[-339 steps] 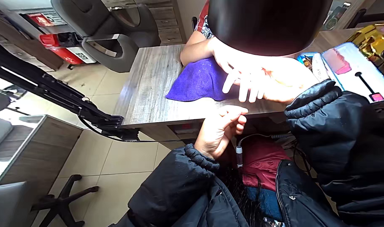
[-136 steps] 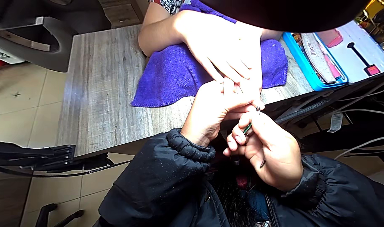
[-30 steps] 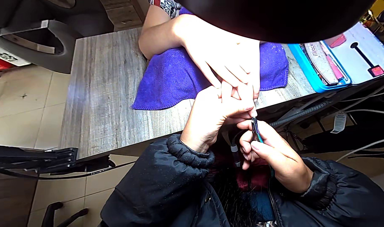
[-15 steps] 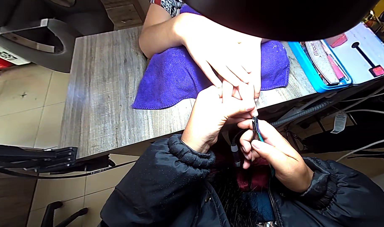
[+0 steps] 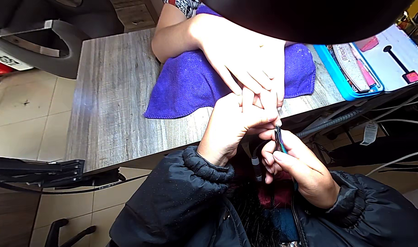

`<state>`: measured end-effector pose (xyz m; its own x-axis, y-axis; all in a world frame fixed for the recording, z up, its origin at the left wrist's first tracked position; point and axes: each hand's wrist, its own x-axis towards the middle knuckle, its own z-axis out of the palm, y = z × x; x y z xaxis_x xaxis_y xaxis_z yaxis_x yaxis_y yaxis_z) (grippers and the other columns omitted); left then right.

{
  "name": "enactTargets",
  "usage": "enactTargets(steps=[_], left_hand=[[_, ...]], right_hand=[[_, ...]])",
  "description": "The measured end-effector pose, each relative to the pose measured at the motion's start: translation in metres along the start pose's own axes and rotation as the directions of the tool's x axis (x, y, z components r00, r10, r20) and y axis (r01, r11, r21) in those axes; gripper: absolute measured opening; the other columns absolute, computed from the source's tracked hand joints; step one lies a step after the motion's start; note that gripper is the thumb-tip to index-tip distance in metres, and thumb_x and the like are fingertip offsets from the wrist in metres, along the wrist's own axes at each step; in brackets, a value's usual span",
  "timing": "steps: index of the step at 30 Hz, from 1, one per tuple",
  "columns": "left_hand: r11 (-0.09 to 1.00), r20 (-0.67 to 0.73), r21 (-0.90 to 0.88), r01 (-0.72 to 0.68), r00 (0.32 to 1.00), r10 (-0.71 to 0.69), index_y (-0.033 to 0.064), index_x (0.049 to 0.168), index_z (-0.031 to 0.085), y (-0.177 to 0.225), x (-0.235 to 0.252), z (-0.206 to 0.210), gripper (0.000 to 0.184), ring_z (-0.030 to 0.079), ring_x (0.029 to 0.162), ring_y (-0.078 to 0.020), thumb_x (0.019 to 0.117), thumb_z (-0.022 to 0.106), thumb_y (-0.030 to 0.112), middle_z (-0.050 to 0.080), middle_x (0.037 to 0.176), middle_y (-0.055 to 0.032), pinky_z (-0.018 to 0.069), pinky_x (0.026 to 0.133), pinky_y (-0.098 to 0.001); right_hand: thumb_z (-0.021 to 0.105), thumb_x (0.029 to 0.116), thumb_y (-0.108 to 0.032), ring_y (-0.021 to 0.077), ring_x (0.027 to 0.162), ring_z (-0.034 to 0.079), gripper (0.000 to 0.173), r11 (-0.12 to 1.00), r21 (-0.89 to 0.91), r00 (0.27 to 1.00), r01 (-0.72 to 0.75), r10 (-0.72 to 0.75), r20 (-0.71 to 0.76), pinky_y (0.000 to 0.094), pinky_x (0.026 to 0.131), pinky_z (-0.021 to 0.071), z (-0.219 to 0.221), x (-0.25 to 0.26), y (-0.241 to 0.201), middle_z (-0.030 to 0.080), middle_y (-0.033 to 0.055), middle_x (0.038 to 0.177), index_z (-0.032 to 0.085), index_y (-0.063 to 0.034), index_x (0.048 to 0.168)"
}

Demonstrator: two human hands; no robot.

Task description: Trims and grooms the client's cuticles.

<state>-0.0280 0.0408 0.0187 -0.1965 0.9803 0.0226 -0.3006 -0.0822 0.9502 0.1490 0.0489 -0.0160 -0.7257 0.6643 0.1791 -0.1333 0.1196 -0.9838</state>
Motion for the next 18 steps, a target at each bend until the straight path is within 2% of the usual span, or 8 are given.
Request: enactTargets(steps=[7,12,14,18], left_hand=[[1.000,0.001,0.012,0.014,1.000,-0.014,-0.0012,0.090,0.062,0.0016,0.0003,0.0010,0.015,0.074,0.065,-0.0161,0.0862,0.067,-0.015,0.073,0.076,-0.0095,0.0653,0.065,-0.0292],[1.000,-0.001,0.003,0.017,1.000,-0.017,-0.0015,0.092,0.062,0.0009,0.0005,0.0013,0.016,0.074,0.066,-0.0167,0.0858,0.067,-0.015,0.073,0.077,-0.0101,0.0654,0.065,-0.0298],[1.000,0.000,-0.001,0.009,1.000,-0.009,-0.0014,0.092,0.062,0.0003,0.0005,0.0011,0.017,0.074,0.066,-0.0168,0.0851,0.068,-0.016,0.073,0.077,-0.0100,0.0653,0.064,-0.0294],[1.000,-0.001,0.005,0.004,1.000,-0.004,-0.0008,0.090,0.062,0.0004,-0.0002,0.0011,0.017,0.074,0.065,-0.0161,0.0847,0.069,-0.016,0.074,0.076,-0.0098,0.0650,0.064,-0.0285]], right_hand=[[0.039,0.0977,-0.006,0.0095,0.059,0.057,0.034,0.999,-0.018,1.000,0.027,-0.027,-0.007,0.0220,0.051,0.0539,0.0015,-0.0002,0.0032,0.054,0.0015,0.080,0.048,-0.0033,0.130],[0.041,0.0990,-0.004,0.0086,0.054,0.054,0.031,0.997,-0.069,0.999,0.030,-0.032,-0.033,0.0202,0.046,0.0493,0.0031,-0.0007,0.0048,0.053,0.0009,0.078,0.049,-0.0048,0.129],[0.041,0.0987,-0.004,0.0096,0.055,0.055,0.032,0.997,-0.072,0.999,0.029,-0.031,-0.026,0.0216,0.047,0.0515,0.0028,-0.0006,0.0052,0.054,0.0015,0.079,0.048,-0.0043,0.130],[0.040,0.0969,-0.003,0.0127,0.064,0.062,0.036,1.000,-0.019,1.000,-0.001,0.001,-0.009,0.0275,0.057,0.0601,0.0023,-0.0001,0.0024,0.056,0.0032,0.083,0.046,-0.0026,0.132]])
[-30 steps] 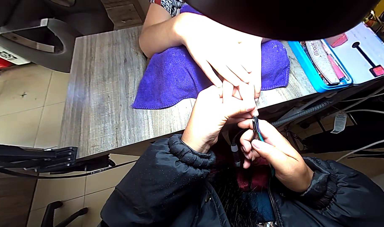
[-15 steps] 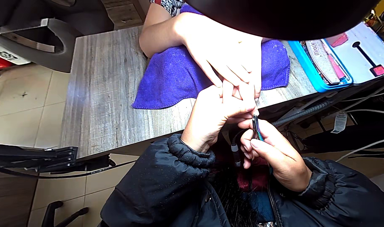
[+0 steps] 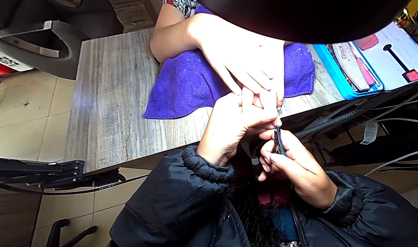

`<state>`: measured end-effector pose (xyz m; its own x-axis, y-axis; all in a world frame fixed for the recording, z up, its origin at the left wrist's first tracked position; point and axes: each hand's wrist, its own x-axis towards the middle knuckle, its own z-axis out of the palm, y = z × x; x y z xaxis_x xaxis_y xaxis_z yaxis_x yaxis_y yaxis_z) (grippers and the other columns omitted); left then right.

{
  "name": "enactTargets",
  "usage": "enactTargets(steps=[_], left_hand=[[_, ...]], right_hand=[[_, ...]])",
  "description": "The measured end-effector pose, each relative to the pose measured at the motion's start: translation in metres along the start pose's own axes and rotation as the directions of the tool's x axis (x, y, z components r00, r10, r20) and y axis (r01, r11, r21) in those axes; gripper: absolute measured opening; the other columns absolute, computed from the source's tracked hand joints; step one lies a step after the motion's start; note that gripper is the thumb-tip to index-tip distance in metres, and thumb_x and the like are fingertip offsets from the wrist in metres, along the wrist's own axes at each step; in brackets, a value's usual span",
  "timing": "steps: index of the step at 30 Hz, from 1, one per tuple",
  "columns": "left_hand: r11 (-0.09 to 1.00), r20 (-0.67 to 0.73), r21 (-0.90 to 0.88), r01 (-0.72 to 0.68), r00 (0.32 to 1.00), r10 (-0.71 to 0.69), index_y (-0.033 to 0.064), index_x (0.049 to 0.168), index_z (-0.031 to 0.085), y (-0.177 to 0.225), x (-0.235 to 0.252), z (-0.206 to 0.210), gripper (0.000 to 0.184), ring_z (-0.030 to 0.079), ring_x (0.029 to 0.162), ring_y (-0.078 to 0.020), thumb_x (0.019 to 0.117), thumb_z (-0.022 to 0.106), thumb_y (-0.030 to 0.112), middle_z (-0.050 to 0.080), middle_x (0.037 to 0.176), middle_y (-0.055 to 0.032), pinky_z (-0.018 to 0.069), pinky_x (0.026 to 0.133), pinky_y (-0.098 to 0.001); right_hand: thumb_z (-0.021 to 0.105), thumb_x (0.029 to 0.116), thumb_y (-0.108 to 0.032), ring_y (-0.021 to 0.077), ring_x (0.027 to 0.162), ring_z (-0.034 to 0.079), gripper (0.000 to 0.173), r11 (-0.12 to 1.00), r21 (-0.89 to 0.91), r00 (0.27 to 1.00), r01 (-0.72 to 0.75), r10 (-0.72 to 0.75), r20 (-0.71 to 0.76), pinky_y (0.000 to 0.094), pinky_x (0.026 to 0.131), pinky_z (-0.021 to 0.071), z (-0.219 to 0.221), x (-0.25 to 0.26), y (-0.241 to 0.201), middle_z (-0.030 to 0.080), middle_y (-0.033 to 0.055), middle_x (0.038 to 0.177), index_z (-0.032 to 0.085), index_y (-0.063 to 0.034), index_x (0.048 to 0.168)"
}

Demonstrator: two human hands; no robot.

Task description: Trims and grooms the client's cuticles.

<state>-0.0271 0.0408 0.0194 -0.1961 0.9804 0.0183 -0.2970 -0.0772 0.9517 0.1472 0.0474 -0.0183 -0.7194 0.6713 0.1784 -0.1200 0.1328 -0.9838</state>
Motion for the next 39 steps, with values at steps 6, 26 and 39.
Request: enactTargets(steps=[6,26,39], left_hand=[[1.000,-0.007,0.010,0.008,1.000,-0.008,-0.0011,0.090,0.062,0.0005,0.0006,0.0002,0.016,0.074,0.065,-0.0159,0.0851,0.068,-0.015,0.073,0.076,-0.0094,0.0651,0.064,-0.0287],[1.000,0.011,-0.004,0.020,1.000,-0.020,0.0000,0.087,0.064,0.0010,0.0013,-0.0017,0.014,0.074,0.064,-0.0148,0.0867,0.067,-0.014,0.074,0.075,-0.0092,0.0641,0.062,-0.0270],[1.000,0.009,-0.002,0.015,1.000,-0.015,0.0002,0.090,0.063,-0.0014,0.0018,-0.0026,0.015,0.074,0.067,-0.0147,0.0865,0.067,-0.014,0.073,0.076,-0.0079,0.0648,0.067,-0.0282]], right_hand=[[0.038,0.0958,-0.003,0.0125,0.064,0.062,0.037,0.999,0.047,1.000,-0.015,0.015,0.009,0.0275,0.057,0.0593,-0.0005,0.0009,-0.0022,0.056,0.0031,0.082,0.047,-0.0031,0.132],[0.039,0.0985,-0.001,0.0122,0.070,0.065,0.035,0.988,0.151,0.998,-0.002,-0.007,0.061,0.0292,0.065,0.0617,0.0011,-0.0040,0.0025,0.058,0.0024,0.084,0.048,-0.0040,0.132],[0.027,0.1073,-0.009,0.0140,0.073,0.069,0.030,0.931,0.353,0.994,-0.097,0.108,-0.011,0.0340,0.070,0.0642,0.0050,0.0038,-0.0007,0.061,0.0011,0.082,0.052,-0.0081,0.124]])
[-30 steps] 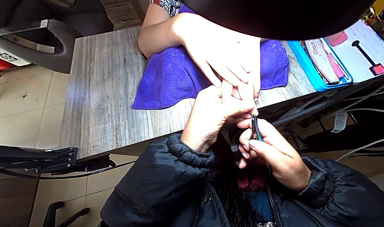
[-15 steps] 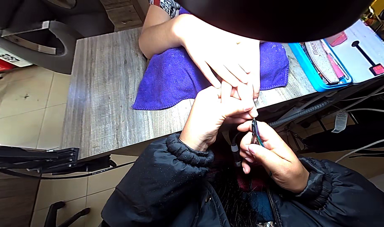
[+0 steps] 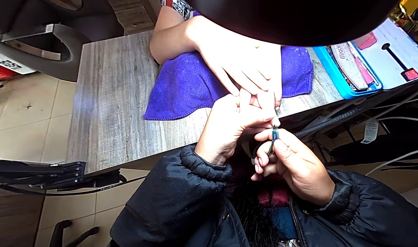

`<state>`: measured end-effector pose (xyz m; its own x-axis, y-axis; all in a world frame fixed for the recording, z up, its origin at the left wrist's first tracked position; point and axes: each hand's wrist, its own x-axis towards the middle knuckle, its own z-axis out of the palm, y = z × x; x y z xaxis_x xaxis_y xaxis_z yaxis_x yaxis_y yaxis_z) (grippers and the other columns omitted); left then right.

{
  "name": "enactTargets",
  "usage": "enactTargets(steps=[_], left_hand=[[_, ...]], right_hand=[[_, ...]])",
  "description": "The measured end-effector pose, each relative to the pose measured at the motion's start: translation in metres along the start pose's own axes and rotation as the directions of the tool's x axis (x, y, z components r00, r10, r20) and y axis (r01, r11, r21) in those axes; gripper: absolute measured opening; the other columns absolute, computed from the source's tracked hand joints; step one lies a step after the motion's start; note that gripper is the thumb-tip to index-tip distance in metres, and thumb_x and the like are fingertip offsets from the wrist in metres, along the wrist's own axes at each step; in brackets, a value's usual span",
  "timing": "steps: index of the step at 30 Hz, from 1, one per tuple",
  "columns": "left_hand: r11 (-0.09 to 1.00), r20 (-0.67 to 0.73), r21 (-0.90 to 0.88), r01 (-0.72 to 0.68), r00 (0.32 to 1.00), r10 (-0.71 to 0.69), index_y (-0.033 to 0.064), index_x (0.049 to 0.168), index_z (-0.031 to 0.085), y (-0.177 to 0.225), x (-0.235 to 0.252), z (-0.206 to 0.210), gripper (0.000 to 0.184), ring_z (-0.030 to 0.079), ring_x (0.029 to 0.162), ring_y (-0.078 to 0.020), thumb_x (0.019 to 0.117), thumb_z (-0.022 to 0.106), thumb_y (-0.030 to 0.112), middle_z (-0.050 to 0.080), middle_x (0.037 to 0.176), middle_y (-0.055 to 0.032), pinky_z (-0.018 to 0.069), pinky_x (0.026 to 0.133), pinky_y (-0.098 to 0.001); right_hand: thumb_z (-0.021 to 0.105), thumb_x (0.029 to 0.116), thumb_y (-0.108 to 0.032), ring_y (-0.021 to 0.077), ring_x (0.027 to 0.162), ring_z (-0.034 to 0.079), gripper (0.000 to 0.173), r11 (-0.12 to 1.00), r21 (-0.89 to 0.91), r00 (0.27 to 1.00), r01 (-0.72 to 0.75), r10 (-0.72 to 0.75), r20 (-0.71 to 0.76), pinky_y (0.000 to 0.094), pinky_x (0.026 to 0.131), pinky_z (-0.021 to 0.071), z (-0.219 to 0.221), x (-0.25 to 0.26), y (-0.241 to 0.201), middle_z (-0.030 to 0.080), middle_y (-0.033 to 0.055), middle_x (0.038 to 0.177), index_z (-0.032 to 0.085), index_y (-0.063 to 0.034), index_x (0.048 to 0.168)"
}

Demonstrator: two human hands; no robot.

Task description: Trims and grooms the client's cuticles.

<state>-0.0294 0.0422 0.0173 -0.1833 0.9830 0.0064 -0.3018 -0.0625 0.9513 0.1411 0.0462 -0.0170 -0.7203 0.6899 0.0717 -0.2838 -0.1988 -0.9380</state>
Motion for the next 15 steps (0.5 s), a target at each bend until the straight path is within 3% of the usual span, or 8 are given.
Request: enactTargets(steps=[4,10,15], left_hand=[[1.000,0.006,0.006,-0.002,1.000,0.002,-0.0001,0.092,0.062,0.000,0.000,-0.001,0.016,0.074,0.068,-0.0148,0.0862,0.067,-0.014,0.073,0.077,-0.0076,0.0649,0.068,-0.0284],[1.000,0.023,-0.012,0.027,0.999,-0.027,0.0002,0.091,0.063,0.002,0.000,-0.001,0.012,0.074,0.067,-0.0155,0.0903,0.064,-0.012,0.074,0.078,-0.0091,0.0646,0.066,-0.0286],[0.995,0.095,-0.058,0.084,0.992,-0.078,0.0008,0.090,0.064,0.004,0.000,-0.010,0.012,0.076,0.076,-0.0182,0.0956,0.058,-0.008,0.075,0.083,-0.0109,0.0647,0.074,-0.0313]], right_hand=[[0.027,0.1075,-0.011,0.0137,0.070,0.068,0.031,1.000,0.019,1.000,-0.019,0.019,-0.002,0.0335,0.068,0.0639,0.000,0.002,-0.001,0.060,0.0011,0.081,0.052,-0.0083,0.124],[0.032,0.1066,-0.010,0.0061,0.058,0.055,0.022,0.999,0.023,0.998,0.043,-0.044,0.054,0.0199,0.053,0.0525,-0.003,-0.002,0.005,0.050,-0.0018,0.071,0.053,-0.0099,0.112],[0.036,0.1057,-0.012,0.0071,0.065,0.059,0.026,0.958,-0.213,0.980,0.191,-0.173,0.101,0.0232,0.062,0.0551,-0.020,-0.007,-0.006,0.056,-0.0031,0.074,0.059,-0.0062,0.117]])
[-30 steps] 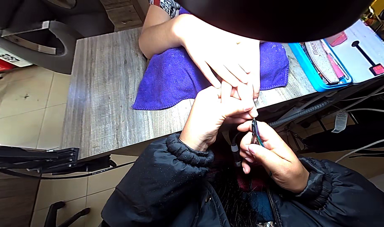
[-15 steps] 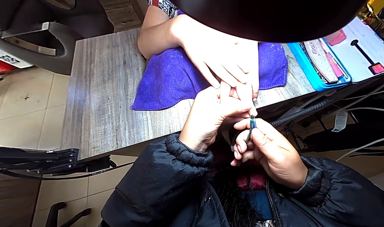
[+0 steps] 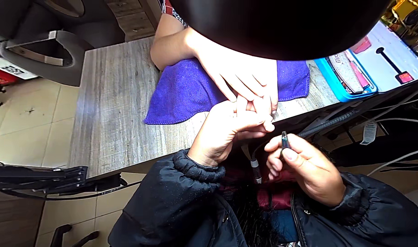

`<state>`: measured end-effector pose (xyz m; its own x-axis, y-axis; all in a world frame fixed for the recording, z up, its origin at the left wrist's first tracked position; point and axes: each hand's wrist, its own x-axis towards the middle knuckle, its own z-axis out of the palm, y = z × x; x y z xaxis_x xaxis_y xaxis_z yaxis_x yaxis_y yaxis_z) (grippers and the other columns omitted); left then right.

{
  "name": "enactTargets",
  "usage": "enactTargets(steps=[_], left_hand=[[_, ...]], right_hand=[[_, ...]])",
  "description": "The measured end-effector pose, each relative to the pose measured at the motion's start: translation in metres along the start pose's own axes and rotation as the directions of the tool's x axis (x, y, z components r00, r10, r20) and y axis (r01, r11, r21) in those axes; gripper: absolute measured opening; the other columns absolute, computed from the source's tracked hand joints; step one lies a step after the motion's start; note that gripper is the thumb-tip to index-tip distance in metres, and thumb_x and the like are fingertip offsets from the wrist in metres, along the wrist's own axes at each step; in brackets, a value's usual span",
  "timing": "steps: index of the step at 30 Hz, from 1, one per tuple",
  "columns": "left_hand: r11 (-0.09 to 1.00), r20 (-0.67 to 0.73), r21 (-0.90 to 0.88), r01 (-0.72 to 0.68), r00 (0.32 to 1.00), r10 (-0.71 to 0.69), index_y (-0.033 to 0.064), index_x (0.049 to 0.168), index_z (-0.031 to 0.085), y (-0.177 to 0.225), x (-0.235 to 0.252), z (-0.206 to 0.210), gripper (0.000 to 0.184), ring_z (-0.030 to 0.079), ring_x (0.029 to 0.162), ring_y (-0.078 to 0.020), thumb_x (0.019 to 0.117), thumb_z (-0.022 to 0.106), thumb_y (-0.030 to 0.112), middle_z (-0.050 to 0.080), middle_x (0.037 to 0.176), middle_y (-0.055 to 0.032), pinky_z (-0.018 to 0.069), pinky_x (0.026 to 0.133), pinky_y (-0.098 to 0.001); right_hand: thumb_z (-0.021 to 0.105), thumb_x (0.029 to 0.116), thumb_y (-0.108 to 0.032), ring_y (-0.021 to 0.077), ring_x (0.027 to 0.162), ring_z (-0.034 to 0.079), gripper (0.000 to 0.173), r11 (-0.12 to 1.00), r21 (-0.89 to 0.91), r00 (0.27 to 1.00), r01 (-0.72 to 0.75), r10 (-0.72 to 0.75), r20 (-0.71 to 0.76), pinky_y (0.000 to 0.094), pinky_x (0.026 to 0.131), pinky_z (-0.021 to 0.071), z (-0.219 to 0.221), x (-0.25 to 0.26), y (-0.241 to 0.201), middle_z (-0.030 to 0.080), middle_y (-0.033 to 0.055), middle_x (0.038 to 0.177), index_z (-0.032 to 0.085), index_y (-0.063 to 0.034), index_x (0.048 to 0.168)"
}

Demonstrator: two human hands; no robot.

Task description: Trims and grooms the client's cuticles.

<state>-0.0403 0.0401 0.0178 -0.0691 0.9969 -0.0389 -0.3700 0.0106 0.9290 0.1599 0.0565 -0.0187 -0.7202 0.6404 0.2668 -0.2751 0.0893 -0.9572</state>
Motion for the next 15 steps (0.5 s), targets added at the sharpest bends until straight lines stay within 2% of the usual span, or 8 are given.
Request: enactTargets(steps=[4,6,7,8,10,11,13,15], left_hand=[[1.000,0.043,-0.015,0.022,0.999,-0.021,0.0030,0.093,0.065,0.004,-0.002,-0.005,0.018,0.076,0.077,-0.0177,0.1009,0.050,-0.002,0.076,0.084,-0.0102,0.0644,0.075,-0.0311],[0.999,0.039,0.016,0.028,0.999,-0.029,0.0041,0.091,0.066,0.006,-0.002,-0.005,0.021,0.075,0.074,-0.0163,0.1039,0.048,0.004,0.075,0.081,-0.0084,0.0642,0.074,-0.0303],[0.999,0.034,0.028,0.029,0.999,-0.030,0.0045,0.089,0.066,0.007,-0.001,-0.004,0.023,0.074,0.071,-0.0149,0.1044,0.048,0.005,0.074,0.078,-0.0070,0.0638,0.073,-0.0294],[0.999,0.027,0.044,0.031,0.999,-0.033,0.0055,0.087,0.065,0.007,-0.001,-0.003,0.024,0.072,0.068,-0.0128,0.1042,0.049,0.006,0.072,0.074,-0.0050,0.0629,0.071,-0.0275],[0.997,0.003,0.065,0.048,0.999,-0.049,0.0070,0.082,0.065,0.008,0.000,0.000,0.026,0.068,0.062,-0.0093,0.1035,0.051,0.006,0.068,0.068,-0.0021,0.0606,0.066,-0.0243],[0.995,0.000,0.077,0.058,0.998,-0.058,0.0072,0.080,0.065,0.008,0.000,0.000,0.028,0.066,0.060,-0.0082,0.1042,0.050,0.007,0.066,0.067,-0.0015,0.0596,0.064,-0.0233],[0.993,-0.012,0.090,0.077,0.997,-0.076,0.0066,0.079,0.066,0.010,0.001,0.001,0.033,0.064,0.058,-0.0078,0.1065,0.049,0.013,0.064,0.066,-0.0014,0.0582,0.062,-0.0225],[0.991,-0.027,0.098,0.089,0.996,-0.087,0.0066,0.083,0.066,0.010,0.002,0.001,0.034,0.066,0.063,-0.0088,0.1085,0.045,0.017,0.066,0.070,-0.0019,0.0594,0.064,-0.0241]], right_hand=[[0.038,0.1036,-0.009,0.0045,0.083,0.064,0.028,0.902,-0.420,0.988,0.096,-0.137,-0.068,0.0248,0.077,0.0568,-0.036,0.019,-0.024,0.065,-0.0036,0.093,0.058,-0.0023,0.122],[0.041,0.1045,-0.011,0.0034,0.093,0.063,0.031,0.704,-0.706,0.977,0.081,-0.198,-0.085,0.0229,0.084,0.0552,-0.058,0.034,-0.037,0.066,0.0003,0.104,0.059,-0.0002,0.127],[0.043,0.1039,-0.013,0.0095,0.098,0.061,0.036,0.551,-0.833,0.972,0.045,-0.218,-0.092,0.0273,0.087,0.0516,-0.066,0.043,-0.043,0.065,0.0065,0.109,0.060,0.0006,0.132],[0.044,0.1021,-0.013,0.0226,0.106,0.061,0.039,0.391,-0.920,0.970,-0.009,-0.222,-0.104,0.0387,0.091,0.0493,-0.072,0.052,-0.048,0.064,0.0166,0.117,0.060,0.0015,0.135],[0.045,0.0980,-0.011,0.0481,0.125,0.052,0.048,0.154,-0.975,0.972,-0.160,-0.150,-0.183,0.0647,0.097,0.0405,-0.073,0.075,-0.055,0.053,0.0316,0.135,0.053,0.0041,0.143],[0.045,0.0980,-0.010,0.0529,0.131,0.045,0.052,0.076,-0.972,0.968,-0.221,-0.106,-0.228,0.0705,0.099,0.0329,-0.071,0.087,-0.056,0.048,0.0335,0.141,0.048,0.0046,0.147],[0.044,0.0981,-0.009,0.0499,0.138,0.039,0.059,-0.075,-0.957,0.960,-0.279,-0.042,-0.277,0.0714,0.104,0.0258,-0.068,0.106,-0.052,0.045,0.0286,0.149,0.038,0.0010,0.156],[0.045,0.0986,-0.006,0.0469,0.142,0.035,0.063,-0.186,-0.948,0.962,-0.260,0.037,-0.271,0.0691,0.108,0.0218,-0.066,0.113,-0.051,0.042,0.0254,0.154,0.029,0.0012,0.160]])
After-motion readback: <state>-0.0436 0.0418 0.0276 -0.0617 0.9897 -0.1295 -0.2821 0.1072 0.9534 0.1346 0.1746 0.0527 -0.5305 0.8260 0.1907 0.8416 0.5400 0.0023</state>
